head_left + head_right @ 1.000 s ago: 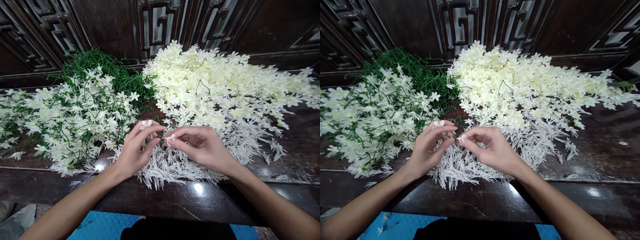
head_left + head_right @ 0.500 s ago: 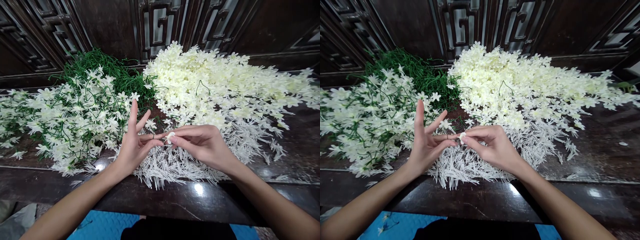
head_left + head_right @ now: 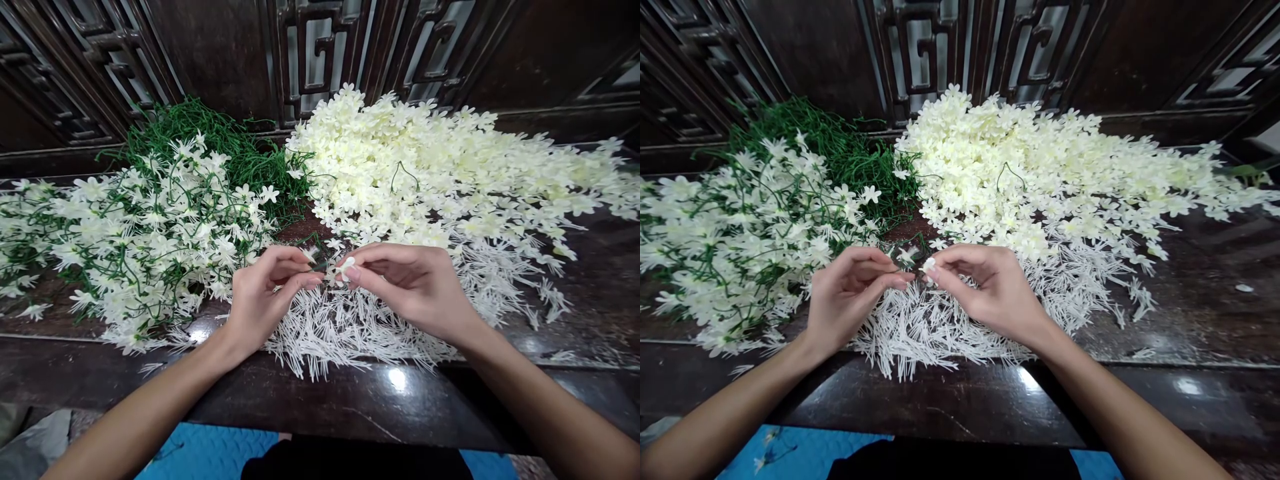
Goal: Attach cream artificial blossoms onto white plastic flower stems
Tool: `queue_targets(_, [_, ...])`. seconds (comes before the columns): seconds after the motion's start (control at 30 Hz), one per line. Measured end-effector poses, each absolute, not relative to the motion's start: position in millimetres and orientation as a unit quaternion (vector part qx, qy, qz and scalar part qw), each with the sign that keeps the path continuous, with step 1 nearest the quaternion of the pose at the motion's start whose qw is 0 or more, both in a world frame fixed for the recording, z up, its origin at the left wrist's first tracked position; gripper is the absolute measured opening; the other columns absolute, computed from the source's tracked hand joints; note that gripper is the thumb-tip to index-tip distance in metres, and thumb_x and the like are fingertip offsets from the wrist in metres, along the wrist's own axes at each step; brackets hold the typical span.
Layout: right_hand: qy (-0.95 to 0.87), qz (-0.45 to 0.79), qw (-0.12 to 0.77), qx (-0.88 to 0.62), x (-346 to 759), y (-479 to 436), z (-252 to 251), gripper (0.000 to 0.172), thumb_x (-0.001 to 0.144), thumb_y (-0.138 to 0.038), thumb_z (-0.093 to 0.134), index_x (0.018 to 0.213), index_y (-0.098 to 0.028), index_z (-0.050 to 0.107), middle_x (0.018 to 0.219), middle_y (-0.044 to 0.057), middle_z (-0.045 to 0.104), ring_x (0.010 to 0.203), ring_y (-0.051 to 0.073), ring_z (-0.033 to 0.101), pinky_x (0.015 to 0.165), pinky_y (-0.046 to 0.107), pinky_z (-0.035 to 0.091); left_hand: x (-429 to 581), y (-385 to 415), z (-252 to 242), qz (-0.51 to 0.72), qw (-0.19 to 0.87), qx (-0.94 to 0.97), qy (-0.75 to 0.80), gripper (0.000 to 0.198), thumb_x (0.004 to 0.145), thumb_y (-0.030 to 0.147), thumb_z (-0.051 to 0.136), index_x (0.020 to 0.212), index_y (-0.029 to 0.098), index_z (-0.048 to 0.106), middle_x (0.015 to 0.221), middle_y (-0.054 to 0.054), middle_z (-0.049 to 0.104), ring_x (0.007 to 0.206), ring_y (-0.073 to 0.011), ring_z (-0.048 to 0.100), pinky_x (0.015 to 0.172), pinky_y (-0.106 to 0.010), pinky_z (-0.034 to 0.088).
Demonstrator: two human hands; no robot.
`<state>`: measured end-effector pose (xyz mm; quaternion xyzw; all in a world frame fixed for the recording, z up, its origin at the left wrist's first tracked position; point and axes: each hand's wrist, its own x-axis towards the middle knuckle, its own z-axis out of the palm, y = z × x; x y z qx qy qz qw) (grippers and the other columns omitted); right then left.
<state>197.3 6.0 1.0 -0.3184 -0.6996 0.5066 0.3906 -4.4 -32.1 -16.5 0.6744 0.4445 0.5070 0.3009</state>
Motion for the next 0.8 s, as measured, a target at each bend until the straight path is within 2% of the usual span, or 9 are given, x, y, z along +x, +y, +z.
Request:
queue_targets(0.2, [-0.719,0.5,0.368,-0.314,196.5,5.1,5.1,0.012,0.086,-0.018,0.06,0.087,-0.025,0.069,0.07,0.0,0.064,0.067,0.015,0.064,0.053,0.029,0.056,-5.3,-30.6,-13.9,0.475,0.214,0.726,0.449,0.013,0.084,0.012,0.065,0.094,0.02,0.068,0.081,-0.001,0.074,0.07,-0.0135,0.071,0.063,-0.027,0.063])
queue_targets(0.3, [-0.733,0.477,0.367,-0.316,195.3,3.6,5.3,0.012,0.087,-0.017,0.059,0.087,-0.024,0.068,0.068,0.0,0.063,0.064,0.015,0.062,0.047,0.027,0.051,-3.4,-30.8,-13.0,0.478,0.24,0.713,0.454,0.01,0.086,0.012,0.061,0.093,0.017,0.067,0.078,-0.003,0.073,0.069,-0.0137,0.071,0.061,-0.026,0.061])
queue_targets(0.4, [-0.741,0.466,0.367,-0.315,194.1,1.1,4.3,0.013,0.087,-0.015,0.059,0.091,-0.024,0.068,0.071,0.0,0.065,0.067,0.015,0.063,0.051,0.028,0.053,-1.4,-32.3,-12.5,0.472,0.264,0.709,0.453,0.008,0.087,0.013,0.059,0.09,0.014,0.067,0.07,-0.003,0.071,0.061,-0.0124,0.069,0.056,-0.024,0.059])
queue_targets(0.53, [-0.74,0.464,0.376,-0.309,192.9,-1.0,2.3,0.015,0.086,-0.015,0.059,0.092,-0.025,0.067,0.076,0.0,0.067,0.072,0.016,0.065,0.059,0.03,0.056,-0.2,-33.2,-12.1,0.458,0.243,0.726,0.451,0.009,0.087,0.012,0.059,0.089,0.015,0.067,0.062,-0.001,0.066,0.054,-0.0099,0.062,0.05,-0.022,0.053])
queue_targets(0.7, [-0.756,0.44,0.385,-0.296,192.5,-0.5,-0.8,0.019,0.086,-0.012,0.057,0.092,-0.027,0.067,0.076,0.0,0.067,0.075,0.017,0.065,0.066,0.035,0.057,0.4,-32.2,-11.5,0.451,0.221,0.745,0.44,0.009,0.086,0.011,0.059,0.09,0.015,0.066,0.064,-0.001,0.067,0.05,-0.0085,0.058,0.047,-0.021,0.049])
queue_targets(0.8, [-0.771,0.419,0.382,-0.29,192.4,0.0,-2.8,0.021,0.086,-0.011,0.056,0.093,-0.028,0.067,0.08,0.001,0.068,0.075,0.017,0.065,0.067,0.035,0.057,0.6,-31.7,-11.5,0.439,0.203,0.759,0.436,0.011,0.086,0.011,0.059,0.092,0.015,0.067,0.068,-0.002,0.069,0.054,-0.0101,0.06,0.049,-0.022,0.05])
